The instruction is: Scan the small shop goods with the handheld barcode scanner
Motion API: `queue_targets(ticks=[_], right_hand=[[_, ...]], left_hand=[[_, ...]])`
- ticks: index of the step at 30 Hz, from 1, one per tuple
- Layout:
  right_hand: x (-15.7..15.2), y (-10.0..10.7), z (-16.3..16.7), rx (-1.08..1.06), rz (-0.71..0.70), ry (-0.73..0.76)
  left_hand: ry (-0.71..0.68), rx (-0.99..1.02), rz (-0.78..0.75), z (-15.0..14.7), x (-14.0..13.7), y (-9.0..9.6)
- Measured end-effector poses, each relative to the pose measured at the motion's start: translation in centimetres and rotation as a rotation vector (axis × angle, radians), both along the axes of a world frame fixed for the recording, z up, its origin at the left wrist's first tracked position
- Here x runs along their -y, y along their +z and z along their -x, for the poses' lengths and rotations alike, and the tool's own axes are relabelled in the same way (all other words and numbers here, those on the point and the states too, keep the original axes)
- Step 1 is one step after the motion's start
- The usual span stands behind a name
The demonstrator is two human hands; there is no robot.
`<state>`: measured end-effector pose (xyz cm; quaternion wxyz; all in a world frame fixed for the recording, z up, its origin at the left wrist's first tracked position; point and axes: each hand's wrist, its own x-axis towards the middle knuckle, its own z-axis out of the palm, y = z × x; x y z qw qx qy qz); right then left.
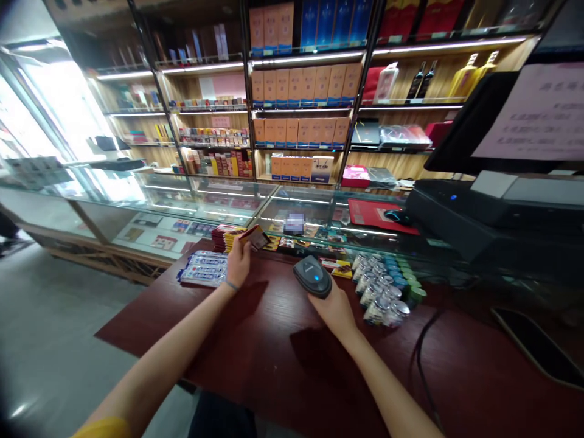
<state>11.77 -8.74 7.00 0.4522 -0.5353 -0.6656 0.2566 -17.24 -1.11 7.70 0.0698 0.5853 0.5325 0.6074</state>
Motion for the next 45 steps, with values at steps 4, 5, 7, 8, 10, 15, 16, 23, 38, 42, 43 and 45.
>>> queue_targets(ticks=[4,5,7,8,10,15,16,23,38,42,43,45], right_hand=[[-0.1,0.0,-0.7,0.062,0.019,-0.05],[-0.1,0.0,-0.9,0.081,0.018,-0.064],[0.0,0.0,-1.1,0.115,0.03,-0.084],[0.1,0.1,-1.2,0.128,0.043,-0.092],[0.4,0.3,-1.1,0.142,0.06,-0.101],[1.1,0.9,-0.5,0.183,0.007,-0.07],[1.1,1.0,-0.4,0.211,0.012,-0.072],[1.0,0.8,-0.4,0.504,0.101,-0.136],[1.1,1.0,-0.4,0.548,0.113,-0.084],[0.9,1.8,-1.1,0.396,0.111,-0.083],[0.8,1.9,-1.4,0.348,0.099,-0.095],[0.4,2.3,-2.2,0.27,0.064,-0.135]], left_hand=[[-0.18,0.592,0.091,-6.5,0.4,-2.2],[-0.253,0.754,0.141,-7.7,0.5,-2.8],[-0.374,1.025,0.23,-9.2,0.8,-3.8],[-0.415,1.13,0.267,-9.7,0.9,-4.3],[-0.461,1.274,0.316,-10.0,1.2,-5.1],[-0.501,1.371,0.354,-9.6,1.6,-5.8],[-0.504,1.373,0.351,-9.5,1.6,-5.8],[-0.469,1.405,0.342,-9.6,1.4,-5.8],[-0.478,1.376,0.353,-9.5,1.2,-6.0],[-0.499,1.302,0.353,-9.3,1.2,-6.4],[-0.502,1.278,0.347,-9.3,1.2,-6.4],[-0.498,1.22,0.328,-9.5,1.2,-6.2]])
